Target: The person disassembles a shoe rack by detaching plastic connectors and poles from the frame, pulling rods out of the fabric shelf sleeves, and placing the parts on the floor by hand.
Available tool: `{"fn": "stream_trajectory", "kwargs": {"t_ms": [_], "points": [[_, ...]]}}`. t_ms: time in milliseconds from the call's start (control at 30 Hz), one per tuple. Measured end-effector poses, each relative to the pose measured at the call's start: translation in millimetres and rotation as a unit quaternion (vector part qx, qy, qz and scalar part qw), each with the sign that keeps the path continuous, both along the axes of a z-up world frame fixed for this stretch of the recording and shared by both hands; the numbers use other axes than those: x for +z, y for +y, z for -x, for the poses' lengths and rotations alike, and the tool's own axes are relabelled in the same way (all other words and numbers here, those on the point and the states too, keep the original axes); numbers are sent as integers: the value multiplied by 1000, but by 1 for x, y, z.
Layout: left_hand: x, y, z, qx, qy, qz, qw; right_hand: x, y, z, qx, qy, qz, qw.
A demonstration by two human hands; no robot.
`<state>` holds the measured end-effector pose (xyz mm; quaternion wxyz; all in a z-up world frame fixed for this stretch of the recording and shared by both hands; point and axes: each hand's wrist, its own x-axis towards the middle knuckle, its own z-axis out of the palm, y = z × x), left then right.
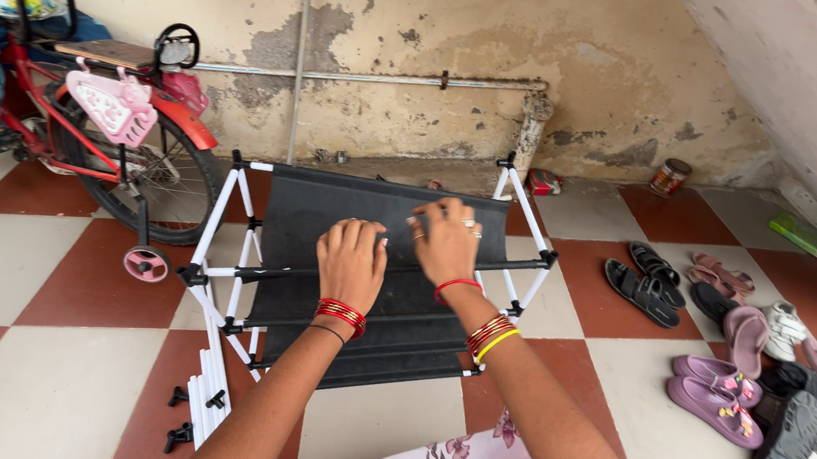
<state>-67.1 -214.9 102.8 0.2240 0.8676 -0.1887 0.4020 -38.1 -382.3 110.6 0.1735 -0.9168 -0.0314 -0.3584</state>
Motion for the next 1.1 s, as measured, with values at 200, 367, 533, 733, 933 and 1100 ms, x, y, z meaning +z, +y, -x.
{"fn": "stream_trajectory", "kwargs": {"t_ms": [200, 367, 533, 733, 933, 1100], "points": [[-14, -42, 5, -90, -7, -52, 995, -22, -111, -2, -193, 7, -61, 979], [-20, -66, 6, -109, 19, -86, 990, -51, -178, -9, -241, 75, -159, 954], [-27, -80, 7, -106, 61, -127, 984, -73, -204, -11, -165, 117, -219, 955], [-39, -88, 7, -99, 100, -159, 977, -73, -195, -15, -168, 217, -247, 929], [-43, -96, 6, -109, 102, -168, 974, -74, -188, -28, -185, 275, -241, 912], [-41, -107, 5, -117, 93, -173, 973, -82, -195, -57, -206, 289, -236, 905]]}}
